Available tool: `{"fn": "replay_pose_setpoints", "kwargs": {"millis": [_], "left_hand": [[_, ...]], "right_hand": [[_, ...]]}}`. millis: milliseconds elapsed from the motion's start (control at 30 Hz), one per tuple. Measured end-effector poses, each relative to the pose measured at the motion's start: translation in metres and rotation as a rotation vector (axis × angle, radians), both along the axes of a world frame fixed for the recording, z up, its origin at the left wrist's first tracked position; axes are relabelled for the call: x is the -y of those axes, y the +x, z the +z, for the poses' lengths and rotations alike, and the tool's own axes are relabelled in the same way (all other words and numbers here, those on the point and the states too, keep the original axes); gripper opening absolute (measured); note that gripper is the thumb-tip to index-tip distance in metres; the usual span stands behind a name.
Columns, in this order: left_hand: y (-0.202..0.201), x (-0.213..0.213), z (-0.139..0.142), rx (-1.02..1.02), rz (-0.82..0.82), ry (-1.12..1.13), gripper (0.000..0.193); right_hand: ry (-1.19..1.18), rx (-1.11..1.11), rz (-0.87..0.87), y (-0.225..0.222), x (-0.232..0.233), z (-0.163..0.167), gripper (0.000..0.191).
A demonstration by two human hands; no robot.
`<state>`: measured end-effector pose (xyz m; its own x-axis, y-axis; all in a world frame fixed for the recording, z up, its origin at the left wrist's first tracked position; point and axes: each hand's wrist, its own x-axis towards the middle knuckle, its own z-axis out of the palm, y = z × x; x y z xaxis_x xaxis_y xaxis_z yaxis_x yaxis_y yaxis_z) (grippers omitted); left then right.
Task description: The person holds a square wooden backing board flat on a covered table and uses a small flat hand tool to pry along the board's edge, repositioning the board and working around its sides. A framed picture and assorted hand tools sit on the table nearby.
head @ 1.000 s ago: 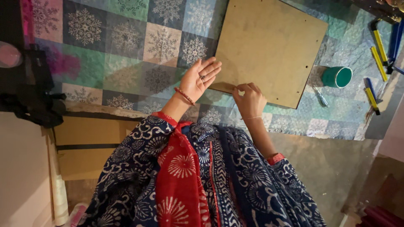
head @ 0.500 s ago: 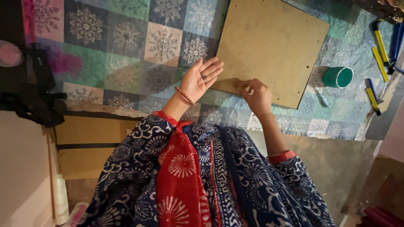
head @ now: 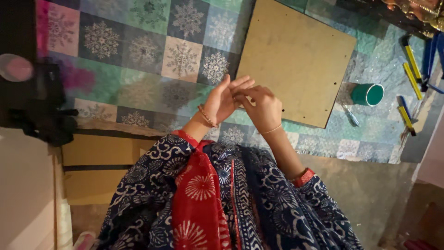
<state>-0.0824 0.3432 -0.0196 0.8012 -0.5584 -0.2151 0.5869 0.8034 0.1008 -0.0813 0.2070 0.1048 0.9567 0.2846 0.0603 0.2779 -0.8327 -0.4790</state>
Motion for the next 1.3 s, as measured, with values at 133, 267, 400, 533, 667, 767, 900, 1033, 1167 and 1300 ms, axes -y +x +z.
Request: {"fn": "replay_pose_setpoints", "kwargs": {"millis": [133, 267, 400, 533, 667, 767, 900, 1033, 1167, 1300], "left_hand": [[-0.009, 0.010, -0.018, 0.007, 0.010, 0.082, 0.069], [-0.022, 0.017, -0.037, -0.013, -0.025, 0.061, 0.059], [-0.029, 0.015, -0.044, -0.052, -0.077, 0.129, 0.050], [-0.035, 0.010, -0.043, -0.114, -0.124, 0.376, 0.042], [-0.036, 0.010, -0.041, -0.117, -0.117, 0.491, 0.037], [-0.033, 0.010, -0.044, -0.090, -0.078, 0.494, 0.034], [-0.029, 0.010, -0.047, -0.022, -0.011, 0.434, 0.031], [-0.027, 0.007, -0.044, -0.034, -0.060, 0.582, 0.034], [-0.026, 0.001, -0.037, -0.039, -0.073, 0.620, 0.034], [-0.026, 0.005, -0.038, 0.083, -0.060, 0.747, 0.031]], "right_hand": [[-0.096, -0.007, 0.014, -0.007, -0.004, -0.010, 0.007], [-0.004, -0.143, -0.003, -0.013, -0.001, -0.017, 0.017], [0.076, -0.135, -0.038, -0.023, -0.001, -0.026, 0.011], [0.149, -0.048, -0.109, -0.021, 0.007, -0.030, 0.013], [0.164, 0.039, -0.104, -0.018, 0.010, -0.029, 0.008], [0.216, 0.052, -0.043, -0.014, 0.009, -0.025, 0.009], [0.179, 0.052, 0.009, -0.010, 0.009, -0.019, 0.012], [0.118, 0.054, 0.020, -0.009, 0.009, -0.015, 0.011], [0.198, -0.097, -0.052, -0.011, 0.011, -0.021, 0.014], [0.360, -0.401, -0.246, -0.006, 0.025, -0.040, 0.018]]}}
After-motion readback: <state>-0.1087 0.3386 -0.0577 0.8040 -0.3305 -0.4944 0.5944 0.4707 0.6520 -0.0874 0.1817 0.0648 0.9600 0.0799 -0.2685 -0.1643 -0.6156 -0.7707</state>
